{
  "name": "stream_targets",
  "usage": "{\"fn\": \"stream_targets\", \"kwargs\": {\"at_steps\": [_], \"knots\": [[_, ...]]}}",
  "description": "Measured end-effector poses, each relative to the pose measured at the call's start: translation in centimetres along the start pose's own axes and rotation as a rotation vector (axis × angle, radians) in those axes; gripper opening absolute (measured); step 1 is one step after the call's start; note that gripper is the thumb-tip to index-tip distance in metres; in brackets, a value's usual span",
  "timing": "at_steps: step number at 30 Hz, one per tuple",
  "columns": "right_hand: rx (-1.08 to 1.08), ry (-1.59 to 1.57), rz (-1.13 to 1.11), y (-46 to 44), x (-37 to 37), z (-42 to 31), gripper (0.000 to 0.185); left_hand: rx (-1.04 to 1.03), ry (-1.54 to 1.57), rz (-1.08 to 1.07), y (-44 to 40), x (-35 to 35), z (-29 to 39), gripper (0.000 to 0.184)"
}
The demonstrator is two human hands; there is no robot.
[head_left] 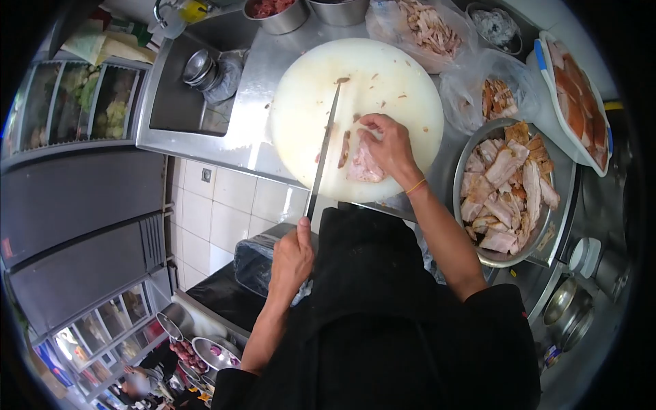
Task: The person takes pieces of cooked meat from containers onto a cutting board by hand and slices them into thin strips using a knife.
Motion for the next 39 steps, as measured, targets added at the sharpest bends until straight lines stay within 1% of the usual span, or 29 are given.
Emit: {"fn": "stream_targets", "kwargs": {"at_steps": [1, 4, 7, 10, 19, 24, 28, 31, 33, 35, 36, 37, 39], "knots": [[0.04, 0.026, 0.05, 0.2, 0.4, 0.4, 0.013, 0.004, 0.0, -0.012, 0.7, 0.3, 0.2, 0.067], [0.163, 0.22, 0.109, 2.7, 1.0, 0.5, 0.016, -0.017, 0.001, -0.039, 2.4, -0.1, 0.0, 0.065], [0.205, 0.234, 0.163, 3.9, 0.5, 0.4, 0.018, 0.01, -0.07, -0.111, 3.6, -0.5, -0.2, 0.063], [0.21, 0.247, 0.175, 4.0, 0.3, 0.3, 0.021, 0.001, -0.129, -0.119, 4.5, -0.4, -0.7, 0.062], [0.213, 0.249, 0.167, 3.7, 0.3, 0.3, 0.021, 0.08, -0.3, -0.164, 6.9, 2.5, -0.7, 0.058], [0.226, 0.273, 0.15, 3.1, 0.2, 0.5, 0.023, -0.009, -0.26, -0.181, 3.4, -0.2, -1.5, 0.059], [0.242, 0.232, 0.069, 4.2, 0.0, -0.1, 0.022, -0.115, -0.145, -0.187, -1.4, -2.5, 0.7, 0.064], [0.237, 0.222, 0.118, 4.7, -0.3, -0.2, 0.019, -0.06, -0.062, -0.212, -3.2, -2.7, 1.5, 0.069], [0.21, 0.203, 0.148, 4.7, -0.1, -0.3, 0.017, -0.043, -0.025, -0.206, -2.7, -1.2, 1.5, 0.072], [0.121, 0.1, 0.155, 4.1, 0.6, -0.1, 0.018, 0.014, 0.044, -0.205, -1.5, 0.0, 0.9, 0.075], [0.074, 0.051, 0.157, 3.8, 1.1, 0.1, 0.018, 0.024, 0.03, -0.202, -1.0, 0.6, 0.5, 0.075], [0.008, 0.102, 0.12, 3.2, 1.4, 0.5, 0.027, 0.035, 0.016, -0.199, -0.5, 1.3, 0.2, 0.076], [0.153, 0.195, 0.148, 1.3, 1.9, 0.0, 0.03, 0.072, -0.008, -0.2, 0.6, 2.5, -0.5, 0.077]]}}
Point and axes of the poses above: each hand's wrist, its own y-axis away from the middle knuckle, its own x-axis out of the back of the hand, z = x × y, the point moved 1 cm from there along -y, towards the middle knuckle, and after that the axes turned 3 degrees about z, right-handed, at the moved point
